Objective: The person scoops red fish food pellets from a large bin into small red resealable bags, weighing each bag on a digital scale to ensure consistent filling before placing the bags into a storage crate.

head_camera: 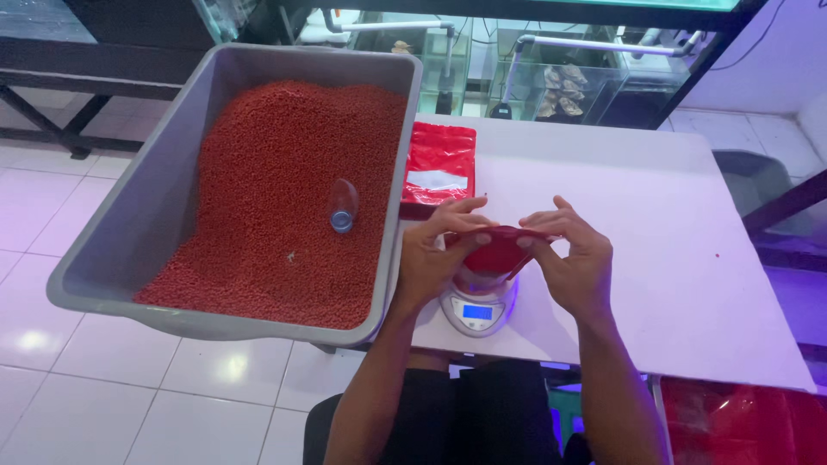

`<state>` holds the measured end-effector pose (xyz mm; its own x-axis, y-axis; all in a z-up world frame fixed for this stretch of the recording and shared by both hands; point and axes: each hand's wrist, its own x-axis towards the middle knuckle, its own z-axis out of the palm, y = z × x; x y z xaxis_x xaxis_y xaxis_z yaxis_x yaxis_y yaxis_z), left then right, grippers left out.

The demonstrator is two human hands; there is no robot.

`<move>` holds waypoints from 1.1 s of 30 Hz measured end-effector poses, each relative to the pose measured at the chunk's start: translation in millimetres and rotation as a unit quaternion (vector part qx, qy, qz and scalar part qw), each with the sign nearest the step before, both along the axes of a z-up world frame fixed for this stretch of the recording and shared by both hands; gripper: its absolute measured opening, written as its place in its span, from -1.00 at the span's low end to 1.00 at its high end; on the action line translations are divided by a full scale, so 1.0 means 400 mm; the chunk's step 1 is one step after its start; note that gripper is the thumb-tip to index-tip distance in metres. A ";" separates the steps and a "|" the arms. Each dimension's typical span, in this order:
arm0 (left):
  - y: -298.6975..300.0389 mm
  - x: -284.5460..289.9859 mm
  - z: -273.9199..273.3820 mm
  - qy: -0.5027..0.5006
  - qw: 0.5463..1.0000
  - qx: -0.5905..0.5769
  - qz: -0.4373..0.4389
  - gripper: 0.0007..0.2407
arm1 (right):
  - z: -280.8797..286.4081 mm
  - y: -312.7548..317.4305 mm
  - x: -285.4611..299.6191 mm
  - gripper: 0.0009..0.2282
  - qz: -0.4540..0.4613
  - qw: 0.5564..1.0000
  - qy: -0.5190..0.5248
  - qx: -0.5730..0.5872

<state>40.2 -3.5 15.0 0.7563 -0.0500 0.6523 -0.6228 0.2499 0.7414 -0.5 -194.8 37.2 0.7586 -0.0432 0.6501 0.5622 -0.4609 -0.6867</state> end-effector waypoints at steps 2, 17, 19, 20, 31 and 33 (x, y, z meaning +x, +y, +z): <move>0.003 0.000 0.009 0.004 1.000 0.004 -0.003 -0.91 | 0.001 -0.005 0.002 -0.90 -0.001 1.000 -0.001 -0.007; 0.010 -0.004 -0.005 -0.004 0.999 -0.039 -0.005 -0.92 | -0.006 -0.039 -0.004 -0.89 -0.024 1.000 -0.001 -0.010; 0.008 -0.003 -0.015 0.001 0.999 -0.051 -0.004 -0.90 | -0.006 -0.039 -0.005 -0.89 -0.023 1.000 0.002 -0.004; 0.009 -0.003 -0.018 0.012 0.999 -0.052 -0.008 -0.85 | -0.001 -0.038 -0.006 -0.87 -0.020 1.000 0.004 -0.002; 0.006 -0.036 0.015 0.022 0.995 -0.086 -0.046 -0.92 | 0.008 -0.043 -0.037 -0.89 -0.012 1.000 -0.003 0.028; 0.029 -0.065 0.036 0.118 0.983 0.020 -0.140 -0.23 | 0.031 -0.033 -0.056 -0.51 0.044 0.995 0.066 0.060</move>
